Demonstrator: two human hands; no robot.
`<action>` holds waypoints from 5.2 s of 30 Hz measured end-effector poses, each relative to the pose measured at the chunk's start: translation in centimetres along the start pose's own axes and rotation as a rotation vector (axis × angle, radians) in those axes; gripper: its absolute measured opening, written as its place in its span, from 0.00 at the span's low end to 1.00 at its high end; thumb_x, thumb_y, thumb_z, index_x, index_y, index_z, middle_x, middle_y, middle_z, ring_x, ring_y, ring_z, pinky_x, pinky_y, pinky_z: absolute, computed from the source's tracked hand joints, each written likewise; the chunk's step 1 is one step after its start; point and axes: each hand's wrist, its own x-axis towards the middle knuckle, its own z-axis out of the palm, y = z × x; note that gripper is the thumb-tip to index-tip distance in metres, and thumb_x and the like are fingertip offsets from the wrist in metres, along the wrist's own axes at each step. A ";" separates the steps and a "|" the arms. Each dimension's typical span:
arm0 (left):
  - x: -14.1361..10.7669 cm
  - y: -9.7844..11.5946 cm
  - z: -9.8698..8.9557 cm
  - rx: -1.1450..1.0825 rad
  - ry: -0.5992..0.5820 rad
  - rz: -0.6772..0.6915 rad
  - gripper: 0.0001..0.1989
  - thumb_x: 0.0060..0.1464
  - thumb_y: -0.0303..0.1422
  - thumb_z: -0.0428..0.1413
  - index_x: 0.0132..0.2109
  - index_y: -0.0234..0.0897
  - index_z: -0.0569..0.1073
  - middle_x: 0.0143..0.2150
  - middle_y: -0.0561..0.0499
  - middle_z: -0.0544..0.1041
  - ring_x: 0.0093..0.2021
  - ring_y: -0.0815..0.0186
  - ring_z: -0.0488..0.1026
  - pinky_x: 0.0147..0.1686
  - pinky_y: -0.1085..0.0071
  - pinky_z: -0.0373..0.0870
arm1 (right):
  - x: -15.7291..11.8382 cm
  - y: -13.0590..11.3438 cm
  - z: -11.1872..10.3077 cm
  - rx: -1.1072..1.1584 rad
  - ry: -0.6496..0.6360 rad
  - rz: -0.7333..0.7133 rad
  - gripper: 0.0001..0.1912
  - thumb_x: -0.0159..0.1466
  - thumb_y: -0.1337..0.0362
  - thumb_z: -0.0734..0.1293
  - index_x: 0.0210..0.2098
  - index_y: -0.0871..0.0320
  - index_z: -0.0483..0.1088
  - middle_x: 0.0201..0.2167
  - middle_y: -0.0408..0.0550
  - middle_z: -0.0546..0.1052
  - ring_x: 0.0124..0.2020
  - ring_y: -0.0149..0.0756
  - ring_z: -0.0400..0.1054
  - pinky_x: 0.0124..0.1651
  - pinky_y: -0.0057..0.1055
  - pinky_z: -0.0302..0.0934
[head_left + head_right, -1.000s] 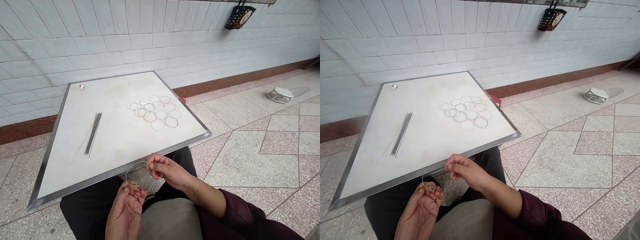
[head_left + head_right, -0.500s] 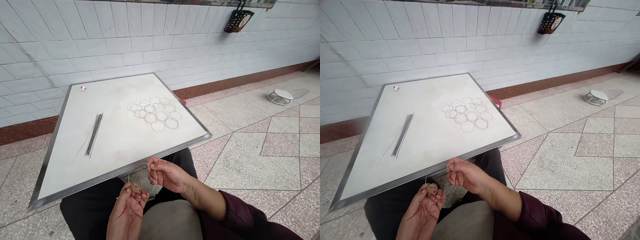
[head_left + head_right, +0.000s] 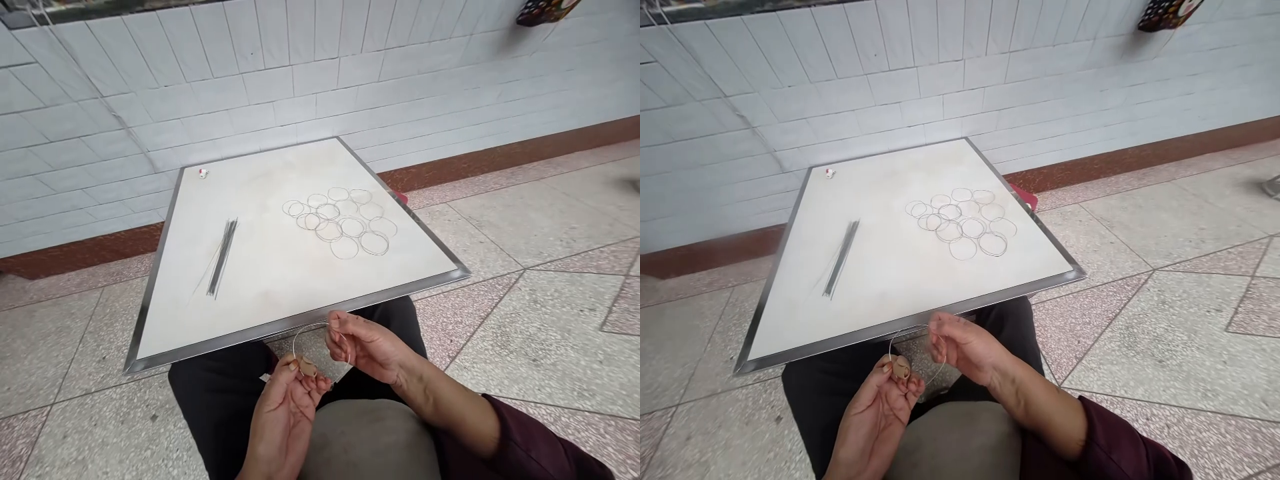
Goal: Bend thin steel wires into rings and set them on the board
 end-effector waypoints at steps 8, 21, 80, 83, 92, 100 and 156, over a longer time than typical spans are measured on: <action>-0.1 0.2 0.2 0.067 -0.024 -0.011 0.02 0.49 0.29 0.64 0.30 0.37 0.78 0.29 0.51 0.76 0.31 0.64 0.72 0.40 0.63 0.71 | 0.1 0.0 -0.2 -0.104 0.017 0.010 0.15 0.61 0.56 0.70 0.26 0.59 0.66 0.19 0.38 0.65 0.22 0.27 0.58 0.30 0.26 0.52; -0.9 1.0 0.0 0.516 -0.212 -0.014 0.10 0.56 0.34 0.59 0.29 0.35 0.79 0.28 0.48 0.73 0.32 0.62 0.68 0.37 0.64 0.65 | -0.4 -4.0 2.1 -1.301 -0.463 -0.663 0.05 0.68 0.64 0.66 0.39 0.56 0.75 0.33 0.46 0.75 0.38 0.33 0.67 0.47 0.32 0.61; 1.3 2.6 0.1 0.583 -0.268 -0.267 0.08 0.57 0.35 0.60 0.38 0.34 0.81 0.29 0.49 0.76 0.32 0.65 0.72 0.39 0.66 0.69 | 0.1 -5.6 0.1 -1.504 -0.706 -0.597 0.02 0.68 0.68 0.64 0.41 0.60 0.68 0.37 0.45 0.71 0.37 0.28 0.66 0.38 0.24 0.61; 1.5 2.4 0.2 0.591 -0.250 -0.280 0.09 0.57 0.36 0.60 0.37 0.34 0.80 0.28 0.50 0.74 0.30 0.66 0.71 0.35 0.67 0.69 | 0.1 -5.6 0.3 -1.508 -0.714 -0.635 0.04 0.69 0.67 0.63 0.42 0.60 0.69 0.36 0.45 0.71 0.37 0.28 0.67 0.38 0.23 0.61; 1.5 2.4 0.0 0.591 -0.236 -0.256 0.06 0.53 0.33 0.64 0.34 0.34 0.81 0.27 0.48 0.77 0.29 0.66 0.72 0.34 0.68 0.69 | -0.1 -5.6 0.4 -1.445 -0.604 -0.543 0.04 0.67 0.66 0.67 0.42 0.59 0.72 0.37 0.44 0.71 0.35 0.26 0.67 0.38 0.22 0.63; 1.0 1.9 0.0 0.410 -0.172 -0.218 0.06 0.49 0.33 0.66 0.29 0.36 0.80 0.25 0.51 0.76 0.26 0.68 0.71 0.29 0.72 0.69 | -0.3 -5.9 0.7 -1.365 -0.567 -0.509 0.06 0.67 0.69 0.67 0.43 0.59 0.72 0.37 0.44 0.69 0.34 0.25 0.66 0.36 0.21 0.63; -0.2 0.4 0.2 0.147 0.006 -0.058 0.07 0.44 0.31 0.69 0.33 0.37 0.80 0.29 0.50 0.79 0.32 0.65 0.77 0.42 0.66 0.76 | 0.6 -4.6 0.9 -1.218 -0.216 -0.781 0.06 0.67 0.67 0.67 0.40 0.58 0.76 0.34 0.46 0.73 0.38 0.30 0.69 0.39 0.27 0.68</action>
